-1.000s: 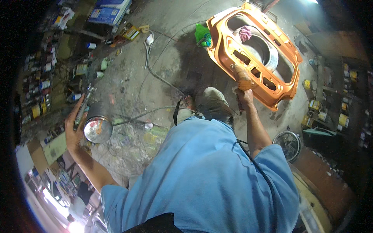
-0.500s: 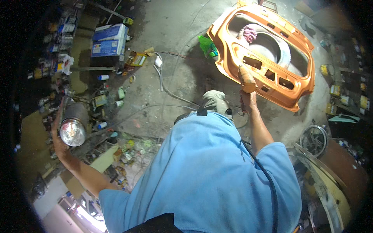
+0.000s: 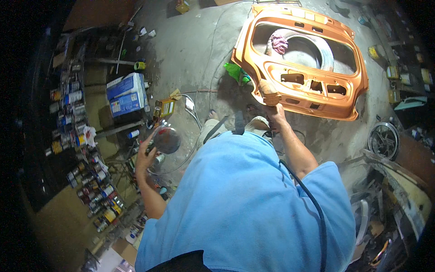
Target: The person uses a spray gun to apply paint to a large orange car part while simultaneously using a heat gun to warm the surface. The person moves around the part to cover different areas and occasionally wipes the surface with a cloth.
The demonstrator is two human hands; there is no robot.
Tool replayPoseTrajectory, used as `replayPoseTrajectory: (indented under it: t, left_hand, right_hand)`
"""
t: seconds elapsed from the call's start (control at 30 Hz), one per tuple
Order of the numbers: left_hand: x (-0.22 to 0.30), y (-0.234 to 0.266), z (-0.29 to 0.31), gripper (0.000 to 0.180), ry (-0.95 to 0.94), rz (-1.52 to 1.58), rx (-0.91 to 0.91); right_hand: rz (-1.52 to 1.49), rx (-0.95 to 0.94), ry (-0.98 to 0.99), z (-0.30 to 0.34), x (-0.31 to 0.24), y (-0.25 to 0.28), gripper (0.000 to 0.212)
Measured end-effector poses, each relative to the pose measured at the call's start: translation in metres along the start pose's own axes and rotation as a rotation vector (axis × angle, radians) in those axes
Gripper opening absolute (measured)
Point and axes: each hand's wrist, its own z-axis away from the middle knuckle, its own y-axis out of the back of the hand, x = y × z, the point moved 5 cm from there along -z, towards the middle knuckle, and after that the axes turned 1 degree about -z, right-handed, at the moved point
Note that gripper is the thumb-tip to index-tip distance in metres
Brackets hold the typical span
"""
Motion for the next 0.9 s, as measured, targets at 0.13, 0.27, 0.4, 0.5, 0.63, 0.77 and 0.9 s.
replayPoseTrajectory:
  t: [0.13, 0.27, 0.4, 0.5, 0.63, 0.77, 0.9]
  left_hand:
    - [-0.006, -0.005, -0.069, 0.056, 0.018, 0.176, -0.125]
    - [-0.042, 0.023, -0.129, 0.055, -0.015, 0.23, -0.147]
    - [-0.081, 0.069, -0.211, 0.06, -0.14, 0.301, -0.207]
    - [-0.093, 0.105, -0.276, 0.069, -0.374, 0.171, -0.141]
    - [-0.118, 0.147, -0.335, 0.093, -0.168, 0.24, -0.278]
    - [-0.139, 0.174, -0.362, 0.095, -0.128, 0.303, -0.358]
    - [-0.148, 0.19, -0.376, 0.09, -0.161, 0.293, -0.353]
  right_hand:
    - [-0.073, 0.018, -0.012, -0.015, -0.013, -0.026, 0.012]
    - [-0.001, 0.084, -0.023, -0.036, -0.034, -0.062, 0.014]
    - [-0.004, 0.218, -0.006, -0.05, -0.063, -0.103, 0.017]
    - [-0.086, 0.28, -0.08, -0.063, -0.079, -0.138, 0.018]
    - [-0.025, 0.442, -0.081, -0.076, -0.107, -0.177, 0.019]
    - [-0.188, 0.453, -0.026, -0.086, -0.128, -0.212, 0.017]
    - [-0.184, 0.434, -0.1, -0.107, -0.141, -0.241, 0.016]
